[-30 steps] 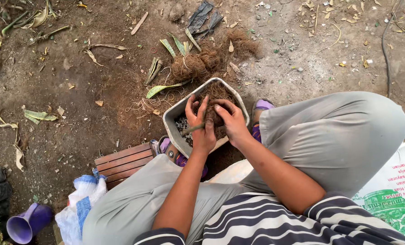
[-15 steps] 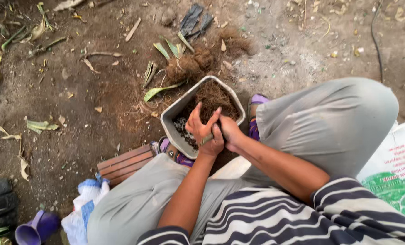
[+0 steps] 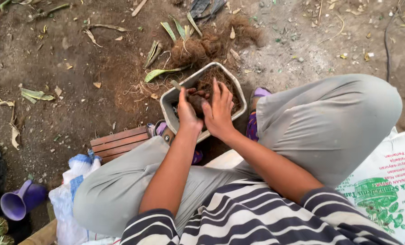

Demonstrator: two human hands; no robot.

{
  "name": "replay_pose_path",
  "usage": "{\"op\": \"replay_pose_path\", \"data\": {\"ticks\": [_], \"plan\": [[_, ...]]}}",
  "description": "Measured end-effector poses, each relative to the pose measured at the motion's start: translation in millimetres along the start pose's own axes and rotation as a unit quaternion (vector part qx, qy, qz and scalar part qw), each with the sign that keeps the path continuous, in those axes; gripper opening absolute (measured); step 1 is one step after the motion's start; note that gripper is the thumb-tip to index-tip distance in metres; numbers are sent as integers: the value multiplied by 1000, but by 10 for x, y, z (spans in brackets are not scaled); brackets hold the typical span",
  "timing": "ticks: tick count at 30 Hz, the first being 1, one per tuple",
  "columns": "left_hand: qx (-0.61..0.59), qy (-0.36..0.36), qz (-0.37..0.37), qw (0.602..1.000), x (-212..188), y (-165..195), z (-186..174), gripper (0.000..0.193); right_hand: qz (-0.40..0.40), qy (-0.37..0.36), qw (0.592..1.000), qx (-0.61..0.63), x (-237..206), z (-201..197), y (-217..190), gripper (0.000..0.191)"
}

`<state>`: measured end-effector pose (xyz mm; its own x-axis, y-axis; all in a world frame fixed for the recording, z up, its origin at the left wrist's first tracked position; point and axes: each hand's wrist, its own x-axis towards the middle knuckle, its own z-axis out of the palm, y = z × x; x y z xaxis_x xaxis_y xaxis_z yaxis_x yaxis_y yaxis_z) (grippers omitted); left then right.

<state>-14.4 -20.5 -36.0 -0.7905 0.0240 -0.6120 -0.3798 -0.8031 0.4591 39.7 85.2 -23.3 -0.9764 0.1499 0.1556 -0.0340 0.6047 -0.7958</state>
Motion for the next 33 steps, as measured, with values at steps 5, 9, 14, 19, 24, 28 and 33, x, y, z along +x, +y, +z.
{"op": "replay_pose_path", "data": {"ticks": [5, 9, 14, 19, 24, 28, 33], "plan": [[53, -7, 26, 998, -128, -4, 150, 16, -18, 24, 1000, 1, 9, -48, -34, 82], [75, -41, 33, 996, -318, 30, 317, 15, -31, 46, 998, 30, -14, -93, -59, 84], [143, -71, 9, 987, -488, 155, 397, 15, 68, 71, 988, 117, 126, -187, 0, 83], [-9, -132, 34, 991, -351, 124, 352, 12, 25, 89, 988, 125, 170, -151, -17, 79], [41, -85, -14, 995, -165, 90, 224, 16, -6, 86, 987, 133, 165, -68, -108, 75], [120, 5, -9, 993, -5, 75, 220, 26, -35, 92, 992, 81, 194, -14, -139, 66], [120, 29, 17, 992, 61, 98, 291, 26, 13, 86, 990, 108, 357, 103, -26, 60]]}}
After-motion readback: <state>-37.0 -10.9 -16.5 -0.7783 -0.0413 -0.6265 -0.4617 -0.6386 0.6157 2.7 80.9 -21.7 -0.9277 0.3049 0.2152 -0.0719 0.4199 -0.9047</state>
